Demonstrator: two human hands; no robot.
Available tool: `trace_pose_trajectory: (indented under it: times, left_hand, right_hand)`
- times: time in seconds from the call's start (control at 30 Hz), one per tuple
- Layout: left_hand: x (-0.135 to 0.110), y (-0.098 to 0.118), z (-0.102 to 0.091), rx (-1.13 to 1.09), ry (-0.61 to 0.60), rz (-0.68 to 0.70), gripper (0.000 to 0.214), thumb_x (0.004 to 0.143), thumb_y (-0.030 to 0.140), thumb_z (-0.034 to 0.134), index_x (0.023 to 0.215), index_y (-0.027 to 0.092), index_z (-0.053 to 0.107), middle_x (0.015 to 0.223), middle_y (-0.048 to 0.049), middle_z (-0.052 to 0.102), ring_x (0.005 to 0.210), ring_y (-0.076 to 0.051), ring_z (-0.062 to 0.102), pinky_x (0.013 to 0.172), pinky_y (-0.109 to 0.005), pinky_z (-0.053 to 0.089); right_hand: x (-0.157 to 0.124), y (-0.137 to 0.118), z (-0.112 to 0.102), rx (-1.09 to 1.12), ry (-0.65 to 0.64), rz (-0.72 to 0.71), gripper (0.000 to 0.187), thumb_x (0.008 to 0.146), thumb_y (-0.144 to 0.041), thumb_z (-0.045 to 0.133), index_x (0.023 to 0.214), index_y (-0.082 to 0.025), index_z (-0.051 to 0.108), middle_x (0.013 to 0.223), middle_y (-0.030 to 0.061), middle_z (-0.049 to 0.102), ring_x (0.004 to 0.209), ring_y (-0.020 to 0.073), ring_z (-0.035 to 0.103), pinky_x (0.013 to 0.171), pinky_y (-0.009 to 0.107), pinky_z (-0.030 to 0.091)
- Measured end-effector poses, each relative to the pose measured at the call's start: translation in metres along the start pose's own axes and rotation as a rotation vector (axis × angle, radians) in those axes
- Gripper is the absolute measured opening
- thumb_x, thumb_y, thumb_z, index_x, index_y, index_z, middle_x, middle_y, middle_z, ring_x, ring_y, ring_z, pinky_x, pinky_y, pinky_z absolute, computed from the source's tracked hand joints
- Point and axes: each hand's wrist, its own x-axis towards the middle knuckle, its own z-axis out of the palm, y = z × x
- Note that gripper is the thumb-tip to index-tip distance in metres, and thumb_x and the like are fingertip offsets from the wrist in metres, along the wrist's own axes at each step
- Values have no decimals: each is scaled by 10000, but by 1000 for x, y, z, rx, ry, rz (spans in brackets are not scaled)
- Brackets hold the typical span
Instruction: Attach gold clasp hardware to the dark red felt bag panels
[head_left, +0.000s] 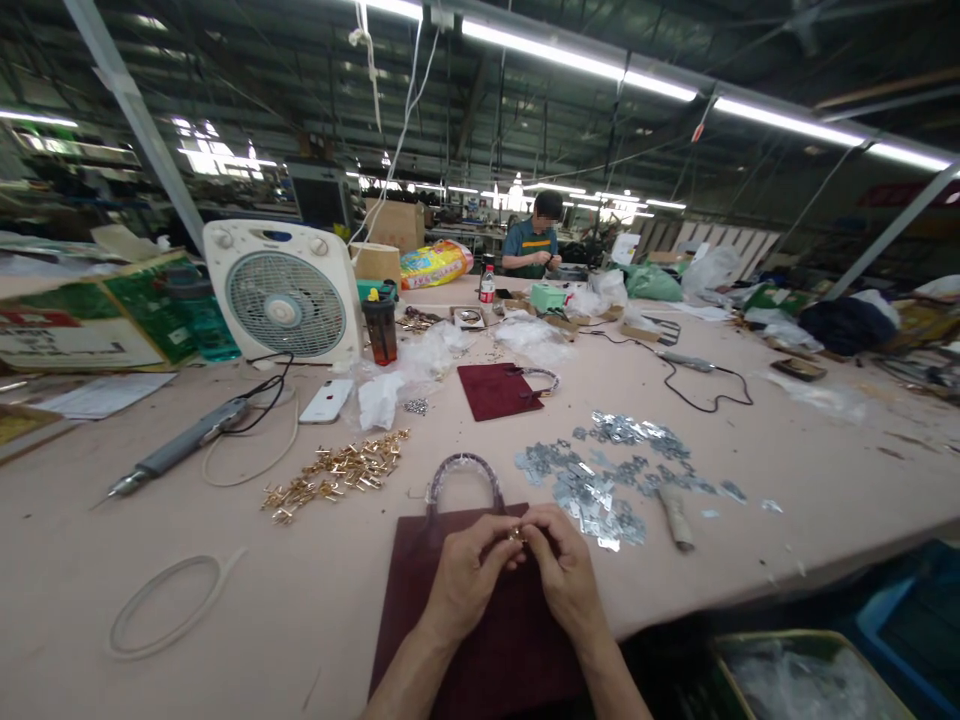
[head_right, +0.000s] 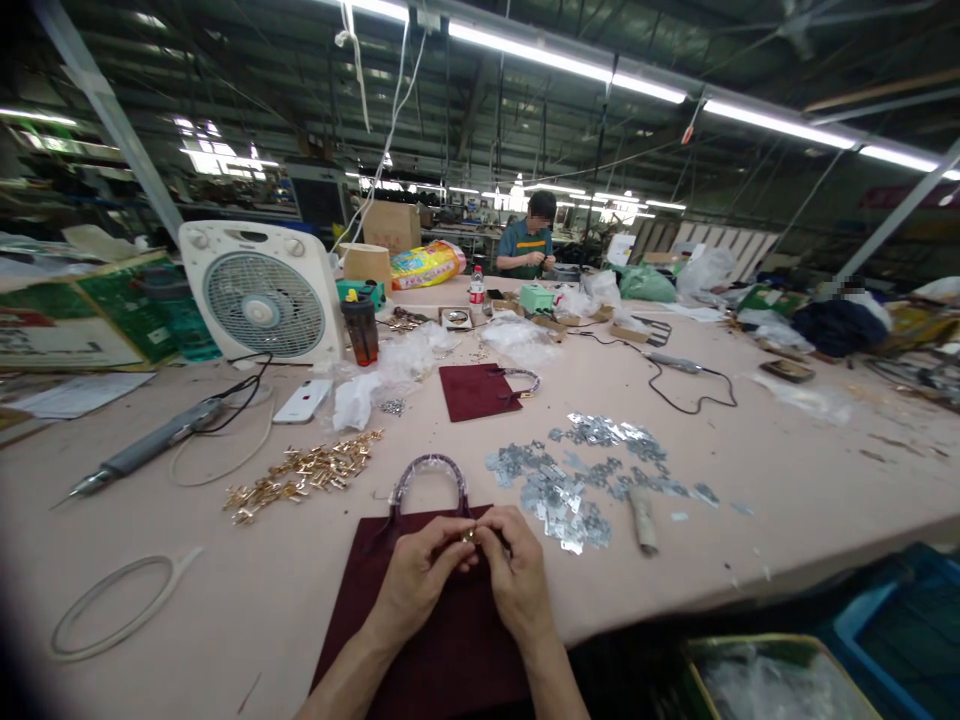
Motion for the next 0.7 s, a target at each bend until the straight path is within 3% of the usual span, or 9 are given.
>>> trace_pose_trajectory:
  times: [0.33,0.4,0.47,0.53,0.6,0.7]
  left_hand:
    - [-2,1,-1,55,-36,14,231,987,315,611,1158,248,750,980,-28,783,756,-149,741,711,-240,636]
    - [-1,-1,-1,73,-18,42,231,984,334,617,1141,239,757,1053,-55,786,846,-175,748,792,-280,648]
    - [0,-3,-1,115,14,112,229,979,345,630,1123,241,775,1206,-86,758,1044,-220,726,971,-361,618]
    - [0,-4,-2,159,44,170,227,976,336,639,1131,261,787,1361,-95,684,1116,-229,691,1077,-417,561]
    - [0,-5,-3,191,61,180,234,975,305,639,1156,289,787,1425,-95,629,993,-189,690,1040,-408,577]
    - [-2,-3,-3,221,55,175,303,967,216,620,1211,323,765,1449,-84,591,917,-155,661,976,-368,596]
  right_hand:
    - [0,0,-2,37,-3,29,231,1013,-378,588,863,-228,680,874,43,675,860,209,639,801,312,526]
    - [0,2,-2,99,15,96,243,1001,-439,607,942,-227,711,938,57,699,927,225,660,844,318,548]
    - [-1,4,-2,174,14,186,339,1013,-512,566,1101,-229,729,1042,78,723,1009,245,669,901,344,562]
    - [-2,6,-2,234,-50,252,447,1039,-563,482,1213,-229,723,1089,88,734,1003,252,674,900,367,570]
    - [-3,8,-2,261,-142,276,486,1049,-576,450,1222,-223,736,1042,84,745,914,242,672,827,358,574]
    - [-5,10,-3,288,-203,299,423,1011,-547,567,1210,-216,740,975,70,747,812,218,654,736,325,559]
